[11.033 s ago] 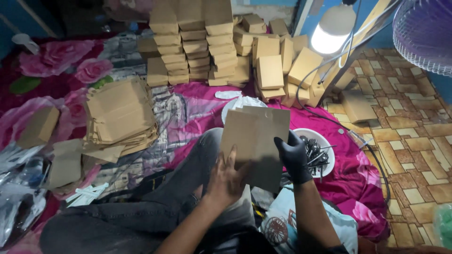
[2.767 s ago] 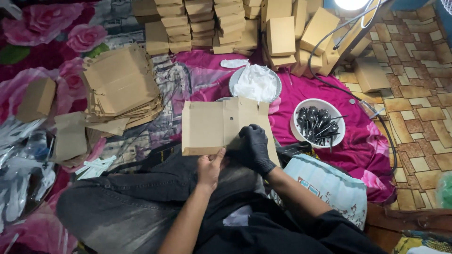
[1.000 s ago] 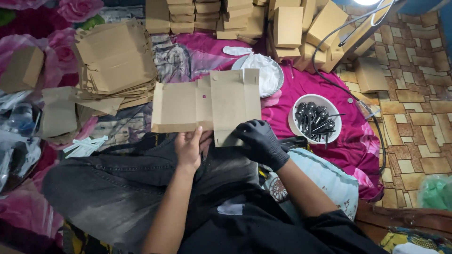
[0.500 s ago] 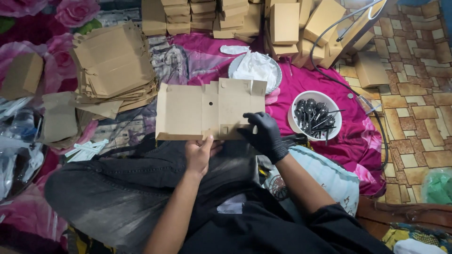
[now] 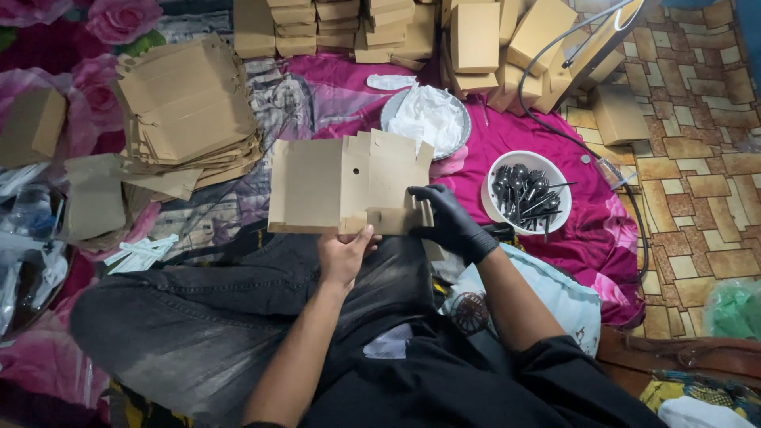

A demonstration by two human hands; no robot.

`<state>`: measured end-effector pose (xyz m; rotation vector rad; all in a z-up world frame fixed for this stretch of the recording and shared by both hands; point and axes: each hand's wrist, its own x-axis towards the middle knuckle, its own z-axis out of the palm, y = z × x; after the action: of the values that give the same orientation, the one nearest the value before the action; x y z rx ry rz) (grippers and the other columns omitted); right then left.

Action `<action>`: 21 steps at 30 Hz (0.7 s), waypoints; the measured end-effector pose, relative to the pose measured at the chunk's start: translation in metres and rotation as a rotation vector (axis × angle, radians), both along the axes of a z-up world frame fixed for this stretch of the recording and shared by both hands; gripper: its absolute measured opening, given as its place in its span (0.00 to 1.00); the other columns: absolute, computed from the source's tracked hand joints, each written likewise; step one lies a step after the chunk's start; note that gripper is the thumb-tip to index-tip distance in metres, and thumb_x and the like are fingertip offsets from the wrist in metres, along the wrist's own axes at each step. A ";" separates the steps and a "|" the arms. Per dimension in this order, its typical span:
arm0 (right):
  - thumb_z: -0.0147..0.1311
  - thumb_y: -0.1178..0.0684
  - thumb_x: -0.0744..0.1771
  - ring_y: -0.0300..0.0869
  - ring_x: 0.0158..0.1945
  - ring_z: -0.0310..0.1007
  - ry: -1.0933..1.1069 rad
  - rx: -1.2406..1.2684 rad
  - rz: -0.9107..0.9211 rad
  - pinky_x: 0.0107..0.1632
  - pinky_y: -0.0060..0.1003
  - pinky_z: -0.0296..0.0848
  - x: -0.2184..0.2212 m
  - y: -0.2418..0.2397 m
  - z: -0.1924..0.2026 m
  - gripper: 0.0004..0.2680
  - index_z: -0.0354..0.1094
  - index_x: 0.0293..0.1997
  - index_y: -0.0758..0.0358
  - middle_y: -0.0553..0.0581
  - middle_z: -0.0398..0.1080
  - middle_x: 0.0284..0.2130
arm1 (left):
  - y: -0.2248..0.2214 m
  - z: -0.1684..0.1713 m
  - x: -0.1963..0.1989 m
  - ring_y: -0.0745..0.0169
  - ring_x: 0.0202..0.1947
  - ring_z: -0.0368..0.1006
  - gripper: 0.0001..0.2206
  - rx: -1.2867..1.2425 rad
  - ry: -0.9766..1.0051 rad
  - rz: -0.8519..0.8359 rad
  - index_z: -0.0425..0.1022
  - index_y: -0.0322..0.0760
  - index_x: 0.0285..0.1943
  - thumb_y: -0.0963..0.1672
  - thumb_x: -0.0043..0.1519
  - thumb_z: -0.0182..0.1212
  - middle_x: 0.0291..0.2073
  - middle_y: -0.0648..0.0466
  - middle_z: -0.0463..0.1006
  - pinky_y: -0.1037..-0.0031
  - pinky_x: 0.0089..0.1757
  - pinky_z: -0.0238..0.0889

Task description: Assembling small cardboard boxes and placing plastic-wrapped cutlery sets inside them.

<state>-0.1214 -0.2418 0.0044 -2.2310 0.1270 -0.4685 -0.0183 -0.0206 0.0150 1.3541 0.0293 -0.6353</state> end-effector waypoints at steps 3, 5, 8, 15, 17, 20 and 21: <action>0.77 0.48 0.56 0.54 0.52 0.66 0.046 0.085 -0.024 0.53 0.47 0.70 0.003 0.000 -0.011 0.32 0.66 0.67 0.51 0.59 0.66 0.51 | 0.001 0.005 -0.001 0.53 0.29 0.83 0.18 0.013 0.022 0.009 0.72 0.25 0.56 0.39 0.59 0.69 0.31 0.41 0.82 0.68 0.33 0.81; 0.79 0.42 0.53 0.52 0.56 0.67 -0.036 0.051 -0.074 0.59 0.45 0.68 0.006 -0.003 -0.030 0.36 0.66 0.68 0.51 0.58 0.66 0.52 | 0.001 -0.007 -0.001 0.49 0.32 0.83 0.17 -0.001 0.026 0.006 0.74 0.25 0.55 0.38 0.59 0.69 0.32 0.40 0.82 0.61 0.35 0.82; 0.79 0.45 0.52 0.60 0.54 0.68 0.014 -0.024 -0.196 0.58 0.54 0.70 0.011 0.017 -0.024 0.36 0.65 0.65 0.57 0.65 0.65 0.48 | 0.000 0.005 -0.001 0.46 0.35 0.82 0.16 0.003 0.031 0.003 0.74 0.26 0.56 0.39 0.60 0.69 0.34 0.39 0.81 0.57 0.38 0.81; 0.76 0.35 0.49 0.55 0.49 0.73 0.291 -0.288 -0.446 0.55 0.55 0.72 0.030 0.051 0.002 0.38 0.64 0.64 0.51 0.58 0.69 0.45 | 0.001 -0.016 -0.001 0.37 0.42 0.79 0.18 -0.008 0.044 0.021 0.74 0.18 0.56 0.41 0.62 0.68 0.38 0.32 0.81 0.44 0.43 0.76; 0.75 0.35 0.49 0.56 0.50 0.74 0.329 -0.309 -0.460 0.57 0.57 0.70 0.032 0.061 0.015 0.39 0.63 0.65 0.48 0.59 0.71 0.47 | 0.003 -0.002 0.000 0.40 0.39 0.82 0.15 -0.003 0.080 0.025 0.77 0.19 0.49 0.43 0.63 0.66 0.37 0.33 0.82 0.50 0.41 0.77; 0.77 0.36 0.49 0.57 0.50 0.74 0.323 -0.331 -0.489 0.58 0.58 0.67 0.032 0.072 0.023 0.39 0.62 0.66 0.47 0.59 0.70 0.50 | 0.002 -0.013 0.003 0.41 0.38 0.82 0.15 -0.020 0.105 0.031 0.78 0.18 0.47 0.44 0.63 0.67 0.35 0.33 0.82 0.50 0.41 0.78; 0.77 0.36 0.49 0.57 0.50 0.74 0.321 -0.332 -0.490 0.58 0.58 0.67 0.032 0.075 0.023 0.39 0.62 0.66 0.47 0.59 0.70 0.50 | 0.003 -0.017 0.003 0.41 0.38 0.82 0.15 -0.022 0.103 0.031 0.78 0.18 0.47 0.44 0.63 0.67 0.35 0.33 0.82 0.50 0.41 0.78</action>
<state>-0.0897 -0.1672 0.0279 -2.5885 0.8311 -0.4056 -0.0154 -0.0177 -0.0022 1.2965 0.1258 -0.6774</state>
